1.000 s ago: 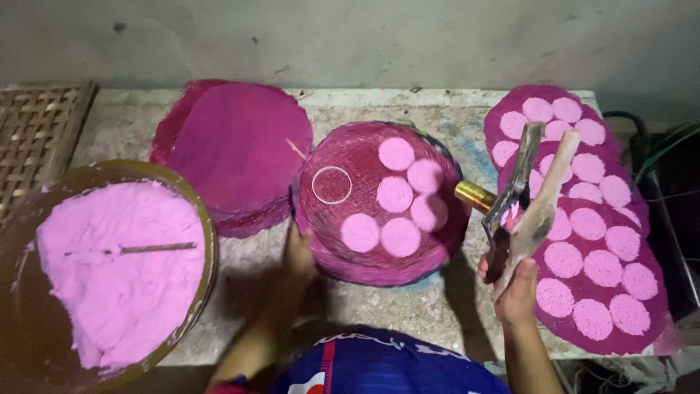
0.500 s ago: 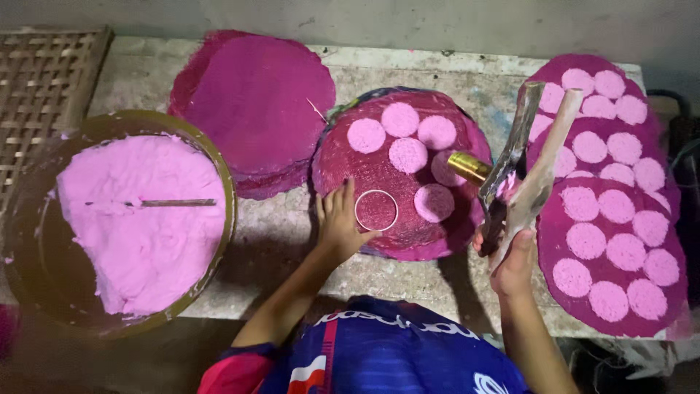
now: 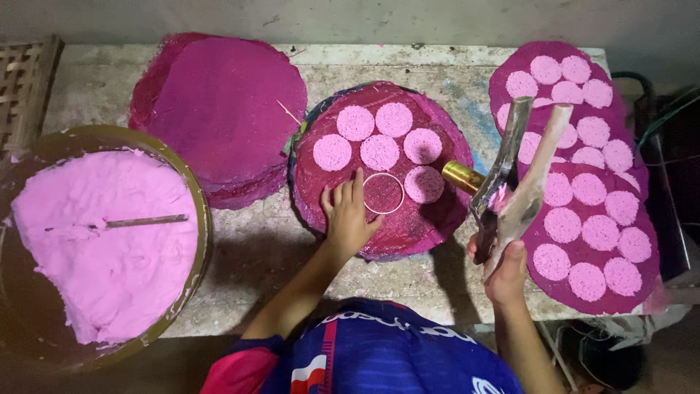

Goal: The person holds a handheld batter depositor and dispenses rounds of pink batter onto circular pink mats arranged on a work table, placing each deposited round beside the others. When the depositor empties, the person refills it with batter from a large basin and resumes depositing rounds onto the mats.

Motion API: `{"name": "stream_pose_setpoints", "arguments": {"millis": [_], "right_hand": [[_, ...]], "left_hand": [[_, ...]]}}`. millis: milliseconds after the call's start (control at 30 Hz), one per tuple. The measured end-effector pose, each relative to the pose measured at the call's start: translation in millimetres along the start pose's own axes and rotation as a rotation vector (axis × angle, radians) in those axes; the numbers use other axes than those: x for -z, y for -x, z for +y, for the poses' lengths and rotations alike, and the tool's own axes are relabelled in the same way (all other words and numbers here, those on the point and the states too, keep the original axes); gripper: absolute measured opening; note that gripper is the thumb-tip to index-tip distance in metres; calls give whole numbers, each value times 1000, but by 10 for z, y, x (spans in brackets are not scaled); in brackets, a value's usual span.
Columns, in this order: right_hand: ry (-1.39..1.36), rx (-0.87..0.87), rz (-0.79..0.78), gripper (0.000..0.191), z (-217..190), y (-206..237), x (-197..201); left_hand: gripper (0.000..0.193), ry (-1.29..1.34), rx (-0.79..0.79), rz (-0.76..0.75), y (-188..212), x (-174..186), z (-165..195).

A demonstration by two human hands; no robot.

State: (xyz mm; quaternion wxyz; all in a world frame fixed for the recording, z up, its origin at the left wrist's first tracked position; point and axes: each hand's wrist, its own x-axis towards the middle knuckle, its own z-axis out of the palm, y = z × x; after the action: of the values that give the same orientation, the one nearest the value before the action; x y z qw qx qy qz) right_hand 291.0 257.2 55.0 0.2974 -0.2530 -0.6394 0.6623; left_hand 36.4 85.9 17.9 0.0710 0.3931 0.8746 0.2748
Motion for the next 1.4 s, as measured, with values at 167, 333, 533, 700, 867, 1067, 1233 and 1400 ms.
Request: {"name": "stream_pose_setpoints", "arguments": {"millis": [167, 333, 533, 700, 867, 1067, 1233, 1400], "right_hand": [[26, -26, -10, 88, 64, -2, 89], [335, -115, -210, 86, -6, -297, 159], [485, -673, -745, 75, -532, -1005, -57], [809, -696, -804, 80, -1055, -1393, -544], [1136, -425, -736, 81, -1148, -1444, -1000], [1199, -378, -769, 88, -970, -1402, -1079], [1290, -292, -725, 82, -1055, -1426, -947], [1388, -123, -608, 72, -1133, -1459, -1005]], "left_hand": [[113, 17, 32, -29, 20, 40, 61], [117, 326, -36, -20, -177, 257, 91], [88, 2435, -73, -338, -833, 460, 171], [60, 2646, 58, 12, -983, 368, 192], [56, 2643, -92, 134, -1052, 296, -117], [55, 2679, 22, 178, -975, 166, -302], [52, 2657, 159, 264, -1044, 5, -96], [51, 2609, 132, 275, -1272, 136, -46]]}}
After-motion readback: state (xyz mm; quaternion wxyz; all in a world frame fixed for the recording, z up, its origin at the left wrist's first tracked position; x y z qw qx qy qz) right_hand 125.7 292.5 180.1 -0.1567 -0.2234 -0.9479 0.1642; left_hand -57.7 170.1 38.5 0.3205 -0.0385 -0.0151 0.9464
